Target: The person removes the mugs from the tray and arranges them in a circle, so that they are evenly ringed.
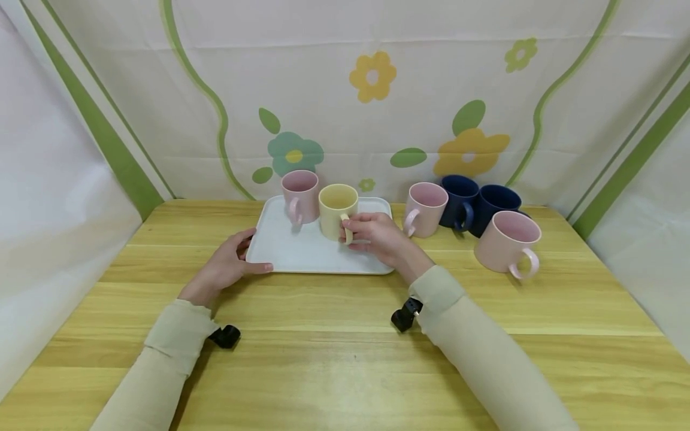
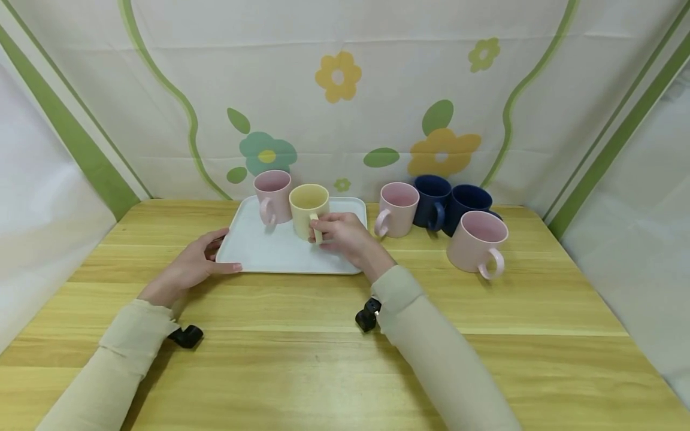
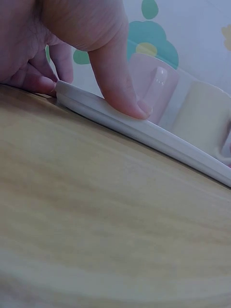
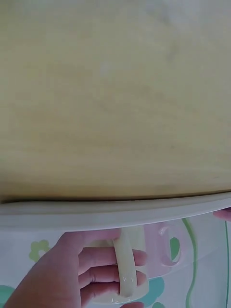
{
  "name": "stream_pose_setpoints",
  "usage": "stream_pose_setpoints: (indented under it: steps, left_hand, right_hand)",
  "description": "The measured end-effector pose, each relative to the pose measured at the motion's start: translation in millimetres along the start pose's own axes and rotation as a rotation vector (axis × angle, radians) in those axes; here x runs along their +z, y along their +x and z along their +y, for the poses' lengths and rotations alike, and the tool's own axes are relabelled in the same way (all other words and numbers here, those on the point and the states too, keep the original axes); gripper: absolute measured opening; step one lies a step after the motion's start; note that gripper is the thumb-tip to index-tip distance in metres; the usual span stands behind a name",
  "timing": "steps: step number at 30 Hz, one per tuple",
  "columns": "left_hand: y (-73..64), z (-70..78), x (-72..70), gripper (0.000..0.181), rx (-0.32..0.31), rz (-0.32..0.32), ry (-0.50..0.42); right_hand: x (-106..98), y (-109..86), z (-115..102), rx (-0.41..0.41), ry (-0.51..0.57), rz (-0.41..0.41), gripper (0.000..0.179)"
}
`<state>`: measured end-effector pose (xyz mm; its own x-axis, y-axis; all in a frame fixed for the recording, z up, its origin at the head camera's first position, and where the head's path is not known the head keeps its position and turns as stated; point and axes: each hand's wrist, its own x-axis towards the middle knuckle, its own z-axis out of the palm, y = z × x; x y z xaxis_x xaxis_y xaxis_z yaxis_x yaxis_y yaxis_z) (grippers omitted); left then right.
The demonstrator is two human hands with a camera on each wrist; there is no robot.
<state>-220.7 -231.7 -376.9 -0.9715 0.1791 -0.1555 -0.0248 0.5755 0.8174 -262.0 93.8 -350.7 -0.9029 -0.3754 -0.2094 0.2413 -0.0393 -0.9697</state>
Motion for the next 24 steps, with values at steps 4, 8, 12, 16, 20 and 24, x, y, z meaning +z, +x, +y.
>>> stream_pose_setpoints:
  steps: [4,8,12,16,20,24]
  left_hand:
    - [0.3,-0.4,-0.4,0.104,0.002,-0.004,-0.002]
    - [-0.3,0.0,-1.1,0.105,0.0,-0.007,-0.005]
    - [0.5,-0.6,-1.7,0.107,-0.002,-0.01,-0.007]
    - [1.7,-2.2,-2.0,0.107,-0.001,-0.01,-0.005]
    - [1.9,-2.5,-1.6,0.107,0.002,-0.01,-0.005]
    - [0.8,-1.7,-2.1,0.107,-0.002,-0.01,-0.014]
  right_hand:
    - [-1.6,-3.7,1.4,0.022,-0.03,-0.032,0.03]
    - [-1.4,-8.7,2.0,0.029,-0.053,-0.043,0.026]
    - [-1.5,-15.6,1.3,0.038,-0.072,-0.041,0.025]
    - [-3.2,-23.9,1.0,0.044,-0.096,-0.057,0.027]
    - [-4.7,-32.3,1.5,0.027,-0.125,-0.073,0.031]
    - [-2.8,-39.2,2.4,0.006,-0.1,-0.035,0.032]
